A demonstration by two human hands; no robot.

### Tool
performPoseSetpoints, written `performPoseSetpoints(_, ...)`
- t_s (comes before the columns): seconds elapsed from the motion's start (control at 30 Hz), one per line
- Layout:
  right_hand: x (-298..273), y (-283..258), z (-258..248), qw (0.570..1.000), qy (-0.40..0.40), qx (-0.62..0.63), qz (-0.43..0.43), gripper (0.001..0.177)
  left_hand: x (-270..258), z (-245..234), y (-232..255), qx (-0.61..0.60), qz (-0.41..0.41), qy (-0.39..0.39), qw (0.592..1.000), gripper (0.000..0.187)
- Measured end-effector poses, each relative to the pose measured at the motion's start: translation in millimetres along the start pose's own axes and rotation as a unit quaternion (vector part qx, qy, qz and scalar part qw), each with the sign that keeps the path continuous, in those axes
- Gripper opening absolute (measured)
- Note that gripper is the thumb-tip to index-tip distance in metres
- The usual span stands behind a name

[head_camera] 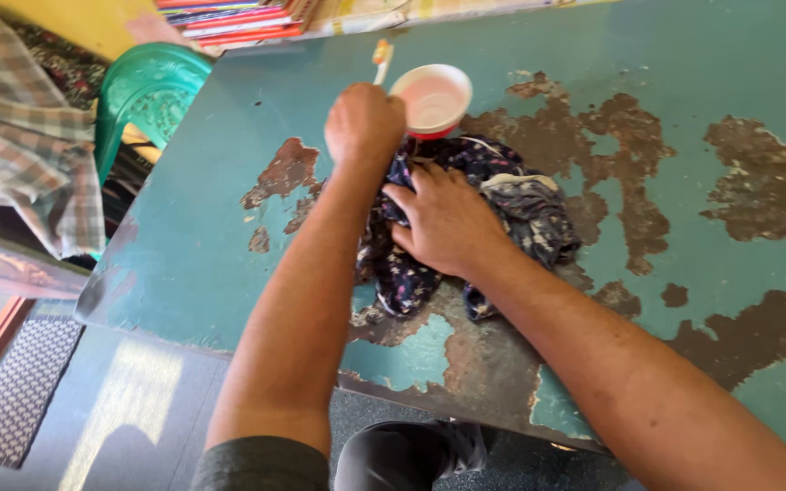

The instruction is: The person scrubs a dark floral garment on a green table using a small cup of liquid and a toothbrush. They repeatedly rub the fabric, apply liquid, and press the cloth against the table surface.

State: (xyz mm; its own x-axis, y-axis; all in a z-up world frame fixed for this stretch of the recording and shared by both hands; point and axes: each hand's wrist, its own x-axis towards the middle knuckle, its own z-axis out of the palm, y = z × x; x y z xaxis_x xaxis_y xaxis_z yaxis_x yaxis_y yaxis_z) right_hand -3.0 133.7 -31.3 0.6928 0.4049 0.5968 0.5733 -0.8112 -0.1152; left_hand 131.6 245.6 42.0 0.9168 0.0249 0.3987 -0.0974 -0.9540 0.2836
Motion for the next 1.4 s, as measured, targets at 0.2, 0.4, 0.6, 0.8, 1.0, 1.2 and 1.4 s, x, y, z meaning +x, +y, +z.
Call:
performPoseSetpoints(0.2, 5, -6, -6, 1.0, -0.005, -0.014, -0.006, 0.056, 2, -32, -109, 0.012, -0.095, 0.037, 0.995, 0.036)
performPoseSetpoints(0.4, 8, -7, -4, 0.998, -0.05, -0.017, 0.016, 0.058, -11, -54, -185, 0.029, -0.181, 0.042, 0.982, 0.032)
performPoseSetpoints(0.6, 10, -11, -5, 0.997, -0.065, -0.04, 0.019, 0.058, -29, -68, -210, 0.017, -0.22, 0.041, 0.974, 0.036)
performPoseSetpoints(0.8, 11, -11, -3, 0.995, -0.088, -0.044, 0.034, 0.058, -43, -69, -226, 0.045, -0.103, 0.146, 0.983, 0.024)
performPoseSetpoints(1.0, 11, -10, -2, 0.994, -0.094, -0.043, 0.035, 0.058, -63, -64, -237, 0.003, -0.008, 0.167, 0.986, 0.016)
performPoseSetpoints(1.2, 11, -10, 0, 0.995, -0.083, -0.045, 0.027, 0.059, -82, -52, -248, -0.058, 0.065, 0.189, 0.978, 0.022)
performPoseSetpoints(1.4, 10, -12, -3, 0.996, -0.076, -0.04, 0.028, 0.057, -80, -44, -253, -0.096, 0.072, 0.21, 0.97, 0.022)
